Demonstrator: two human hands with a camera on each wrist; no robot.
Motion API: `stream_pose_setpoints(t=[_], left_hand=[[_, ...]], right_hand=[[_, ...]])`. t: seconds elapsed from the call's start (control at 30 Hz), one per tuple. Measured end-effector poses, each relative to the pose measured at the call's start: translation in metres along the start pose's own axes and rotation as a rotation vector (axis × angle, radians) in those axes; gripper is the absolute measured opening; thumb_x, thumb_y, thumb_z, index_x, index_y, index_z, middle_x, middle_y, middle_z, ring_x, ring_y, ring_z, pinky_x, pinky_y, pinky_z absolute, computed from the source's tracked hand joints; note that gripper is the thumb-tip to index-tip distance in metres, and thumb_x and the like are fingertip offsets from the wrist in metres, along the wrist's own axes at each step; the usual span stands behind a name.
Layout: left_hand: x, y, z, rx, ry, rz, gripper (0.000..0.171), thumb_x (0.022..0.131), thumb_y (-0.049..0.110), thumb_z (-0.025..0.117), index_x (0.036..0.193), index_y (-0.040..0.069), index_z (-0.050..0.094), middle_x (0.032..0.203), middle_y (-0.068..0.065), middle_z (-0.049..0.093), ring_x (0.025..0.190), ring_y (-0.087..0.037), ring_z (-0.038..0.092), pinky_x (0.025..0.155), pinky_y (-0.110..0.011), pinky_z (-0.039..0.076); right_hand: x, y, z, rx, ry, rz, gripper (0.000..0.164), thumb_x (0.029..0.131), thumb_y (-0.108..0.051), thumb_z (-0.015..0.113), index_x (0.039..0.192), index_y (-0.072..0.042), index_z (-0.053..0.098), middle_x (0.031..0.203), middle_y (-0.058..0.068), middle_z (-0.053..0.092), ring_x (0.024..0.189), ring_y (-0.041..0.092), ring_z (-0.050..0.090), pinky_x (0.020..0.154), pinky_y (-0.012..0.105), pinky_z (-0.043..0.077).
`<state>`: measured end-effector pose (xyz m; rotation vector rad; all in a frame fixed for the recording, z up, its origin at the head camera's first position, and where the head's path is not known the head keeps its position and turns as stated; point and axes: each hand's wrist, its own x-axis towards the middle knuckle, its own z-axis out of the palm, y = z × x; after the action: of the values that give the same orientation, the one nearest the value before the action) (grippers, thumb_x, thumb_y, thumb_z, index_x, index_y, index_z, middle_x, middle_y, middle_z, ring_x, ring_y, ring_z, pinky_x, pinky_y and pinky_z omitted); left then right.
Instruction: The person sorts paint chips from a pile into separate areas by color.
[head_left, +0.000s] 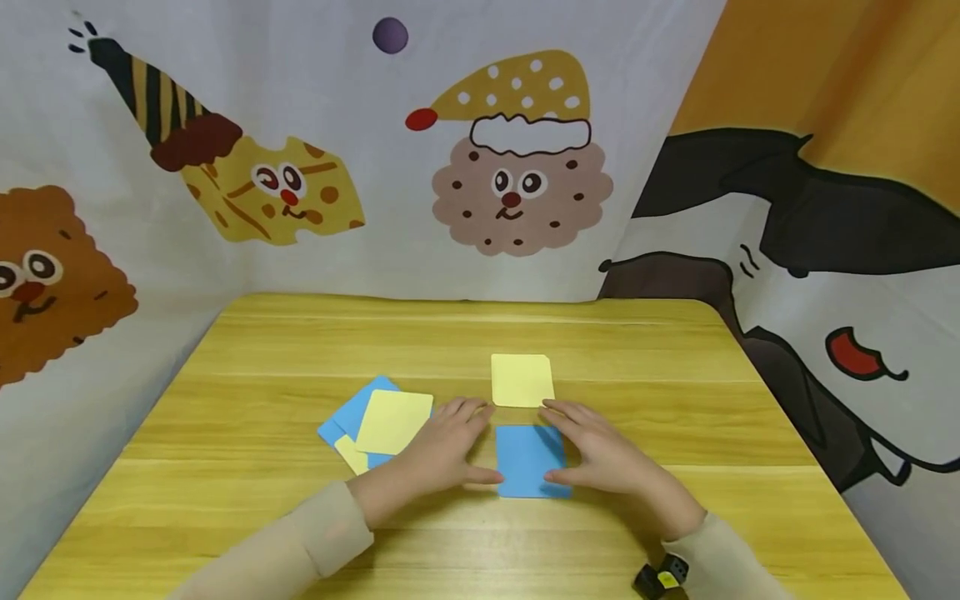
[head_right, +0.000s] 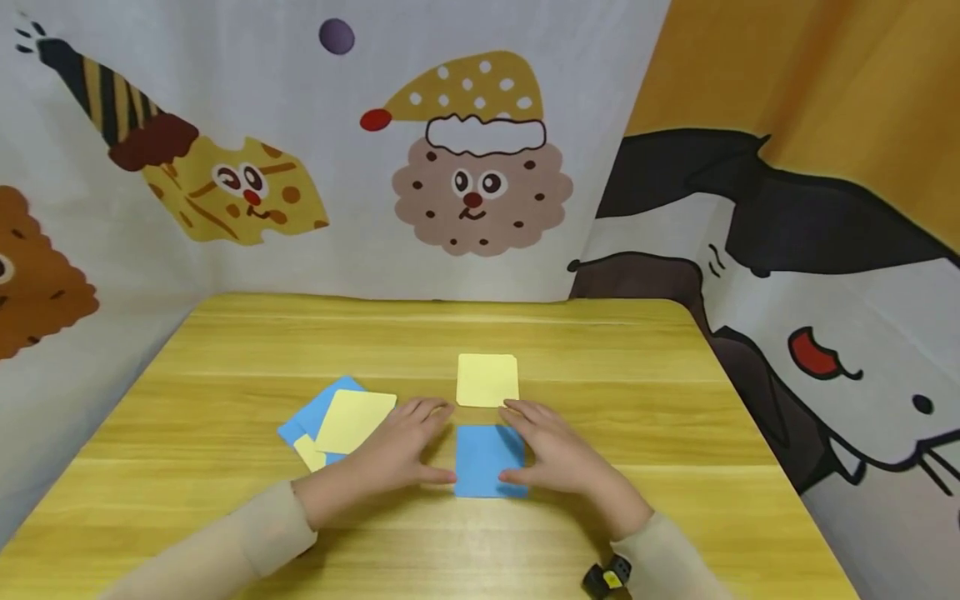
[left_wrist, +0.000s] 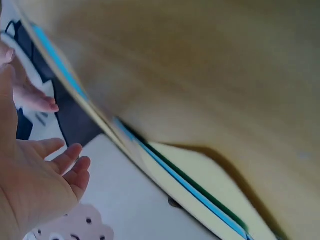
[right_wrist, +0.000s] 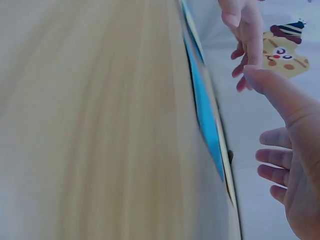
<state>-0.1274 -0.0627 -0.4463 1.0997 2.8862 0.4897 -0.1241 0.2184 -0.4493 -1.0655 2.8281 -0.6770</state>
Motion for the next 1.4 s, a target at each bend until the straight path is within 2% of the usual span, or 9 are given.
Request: stream_pose_setpoints(t=[0.13,0.37,0.6,0.7,1.0,1.23,1.4], left_hand=[[-0.004,-0.008,-0.009,-0.019,0.027,0.006,0.096,0.075,0.065,0.068,0.145,0.005,0.040,0.143,-0.010,0.041,0.130,-0.029,0.036,0.105,-0.049,0.030],[-0.015,-0.026,-0.018,-0.088,0.068,-0.010,0.096,0.075,0.060,0.072,0.146,0.005,0.039,0.146,-0.010,0.038,0.133,-0.031,0.032,0.107,-0.050,0.026],[-0.033,-0.047,-0.027,-0.134,0.088,-0.034,0.096,0.075,0.055,0.075,0.147,0.004,0.036,0.148,-0.011,0.034,0.135,-0.031,0.027,0.106,-0.054,0.024],[-0.042,-0.057,-0.030,-0.126,0.097,-0.053,0.098,0.074,0.054,0.076,0.147,0.003,0.036,0.148,-0.013,0.034,0.134,-0.031,0.028,0.106,-0.056,0.025],[-0.063,-0.087,-0.034,-0.107,0.088,-0.093,0.102,0.072,0.055,0.077,0.147,-0.001,0.034,0.148,-0.015,0.035,0.135,-0.043,0.026,0.106,-0.060,0.020],[-0.077,-0.112,-0.034,-0.125,0.080,-0.110,0.106,0.070,0.053,0.079,0.146,-0.003,0.032,0.148,-0.019,0.034,0.132,-0.039,0.029,0.104,-0.061,0.023],[-0.084,-0.125,-0.033,-0.115,0.077,-0.095,0.109,0.069,0.057,0.078,0.145,-0.006,0.031,0.146,-0.021,0.035,0.130,-0.038,0.032,0.102,-0.061,0.026]], right_hand=[[0.012,-0.009,0.003,-0.013,0.045,-0.003,0.088,0.076,-0.051,0.077,0.144,-0.006,0.043,0.149,0.009,0.036,0.133,0.032,0.034,0.100,0.056,0.034],[0.031,-0.019,0.010,-0.021,0.056,0.010,0.091,0.077,-0.054,0.074,0.147,-0.007,0.039,0.151,0.007,0.033,0.136,0.032,0.030,0.104,0.056,0.029],[0.047,-0.031,0.018,-0.004,0.105,0.000,0.088,0.078,-0.051,0.074,0.146,-0.007,0.040,0.149,0.009,0.036,0.136,0.029,0.030,0.105,0.054,0.028],[0.054,-0.037,0.022,-0.004,0.120,-0.009,0.087,0.078,-0.051,0.074,0.145,-0.006,0.041,0.148,0.010,0.037,0.135,0.028,0.031,0.105,0.053,0.029],[0.077,-0.056,0.033,0.020,0.112,-0.004,0.091,0.078,-0.051,0.075,0.146,-0.005,0.038,0.148,0.012,0.036,0.136,0.030,0.029,0.108,0.050,0.024],[0.096,-0.070,0.047,0.012,0.068,-0.002,0.093,0.078,-0.056,0.071,0.147,-0.004,0.037,0.149,0.012,0.035,0.136,0.030,0.029,0.109,0.049,0.023],[0.108,-0.076,0.058,0.005,0.043,0.001,0.095,0.077,-0.060,0.070,0.147,-0.005,0.036,0.149,0.011,0.035,0.136,0.031,0.030,0.109,0.048,0.025]])
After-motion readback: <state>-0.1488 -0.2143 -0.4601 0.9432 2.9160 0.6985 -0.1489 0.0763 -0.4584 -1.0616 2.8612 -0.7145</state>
